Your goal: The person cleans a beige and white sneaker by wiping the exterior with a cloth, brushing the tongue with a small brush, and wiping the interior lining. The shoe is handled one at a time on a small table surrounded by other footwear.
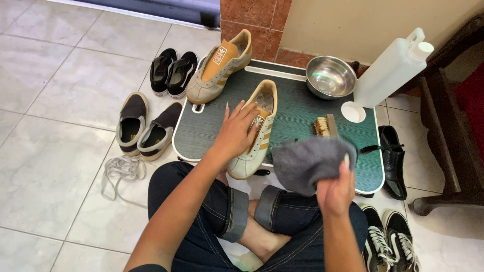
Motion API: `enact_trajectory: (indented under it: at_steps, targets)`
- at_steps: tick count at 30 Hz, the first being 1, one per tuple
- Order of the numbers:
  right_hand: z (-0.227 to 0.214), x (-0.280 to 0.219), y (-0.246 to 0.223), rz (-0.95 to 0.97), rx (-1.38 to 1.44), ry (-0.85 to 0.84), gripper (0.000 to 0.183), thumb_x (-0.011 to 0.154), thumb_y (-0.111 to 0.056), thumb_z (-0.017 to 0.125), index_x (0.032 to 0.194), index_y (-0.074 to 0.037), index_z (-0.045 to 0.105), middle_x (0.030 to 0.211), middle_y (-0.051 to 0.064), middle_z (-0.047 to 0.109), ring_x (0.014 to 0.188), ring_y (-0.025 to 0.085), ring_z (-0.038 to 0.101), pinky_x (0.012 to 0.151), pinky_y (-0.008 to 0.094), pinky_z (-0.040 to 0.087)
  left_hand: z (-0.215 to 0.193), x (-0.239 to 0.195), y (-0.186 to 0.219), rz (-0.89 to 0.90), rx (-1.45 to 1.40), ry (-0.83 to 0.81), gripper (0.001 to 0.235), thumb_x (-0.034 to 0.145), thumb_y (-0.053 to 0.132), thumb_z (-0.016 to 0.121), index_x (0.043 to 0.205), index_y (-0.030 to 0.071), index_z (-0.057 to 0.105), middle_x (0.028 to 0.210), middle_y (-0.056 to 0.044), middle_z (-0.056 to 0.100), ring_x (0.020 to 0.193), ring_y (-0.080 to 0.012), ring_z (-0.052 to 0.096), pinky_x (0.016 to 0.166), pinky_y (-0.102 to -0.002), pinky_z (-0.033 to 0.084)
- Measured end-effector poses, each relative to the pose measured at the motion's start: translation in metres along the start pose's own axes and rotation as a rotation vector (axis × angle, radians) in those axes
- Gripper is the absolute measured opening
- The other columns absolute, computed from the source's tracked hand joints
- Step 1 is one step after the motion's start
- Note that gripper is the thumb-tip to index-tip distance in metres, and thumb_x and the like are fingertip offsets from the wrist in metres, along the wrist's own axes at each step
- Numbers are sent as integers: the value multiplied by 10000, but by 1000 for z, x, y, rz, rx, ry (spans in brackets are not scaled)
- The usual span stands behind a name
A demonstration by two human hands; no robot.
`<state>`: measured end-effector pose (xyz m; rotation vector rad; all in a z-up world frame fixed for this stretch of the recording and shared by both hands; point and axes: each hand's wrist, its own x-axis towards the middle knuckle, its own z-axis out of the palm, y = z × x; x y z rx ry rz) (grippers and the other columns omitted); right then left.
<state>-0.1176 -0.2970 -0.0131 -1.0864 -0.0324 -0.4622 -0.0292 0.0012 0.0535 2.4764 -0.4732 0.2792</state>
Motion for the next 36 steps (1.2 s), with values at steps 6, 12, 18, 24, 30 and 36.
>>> enact_trajectory:
  at_steps: [6, 12, 18, 24, 30, 36]
  targets:
    - [102, 47, -57, -77, -1256, -464, 672, 1058, -335, 675, 1548, 93, 507, 1453, 375, 593, 1376, 513, 563, 1175, 622, 408, 21, -7, -11, 37, -84, 103, 392, 1061, 180, 543, 1444, 136, 614, 1563, -61, 536, 1513, -385, 445, 1228, -711, 296]
    - [61, 38, 18, -346, -1302, -658, 542, 1041, -267, 677, 1469, 56, 602, 1487, 299, 604, 1399, 461, 567, 1203, 540, 431, 25, -5, -18, 64, -61, 144, 460, 1000, 86, 529, 1445, 141, 627, 1522, -73, 571, 1436, -354, 547, 1178, -601, 412]
    - [50, 34, 32, -437, -1327, -610, 494, 1072, -301, 642, 1455, 10, 639, 1465, 245, 640, 1384, 396, 602, 1196, 485, 457, 31, -5, -22, 149, -2, 177, 585, 956, -6, 524, 1530, 96, 562, 1479, -148, 584, 1395, -390, 576, 1148, -558, 460]
    - [45, 32, 37, -431, -1368, -594, 499, 1076, -342, 604, 1454, -19, 647, 1468, 218, 648, 1403, 364, 600, 1221, 459, 442, 20, -7, -12, 101, 50, 54, 559, 986, 28, 483, 1538, 74, 552, 1535, -135, 506, 1326, -482, 608, 1066, -605, 517]
    - [39, 32, 40, -448, -1336, -582, 488, 1039, -321, 618, 1427, -29, 663, 1451, 216, 662, 1389, 363, 613, 1222, 456, 442, 18, 11, -25, 12, 189, -105, 566, 1003, 146, 510, 1565, 210, 525, 1588, -3, 461, 1330, -431, 621, 991, -624, 572]
    - [42, 30, 33, -417, -1331, -595, 483, 1048, -312, 619, 1435, -27, 663, 1464, 219, 656, 1407, 356, 601, 1231, 443, 428, 2, 48, -30, -22, 253, -102, 341, 917, 319, 745, 1240, 210, 750, 1273, -8, 585, 1276, -322, 536, 1058, -604, 485]
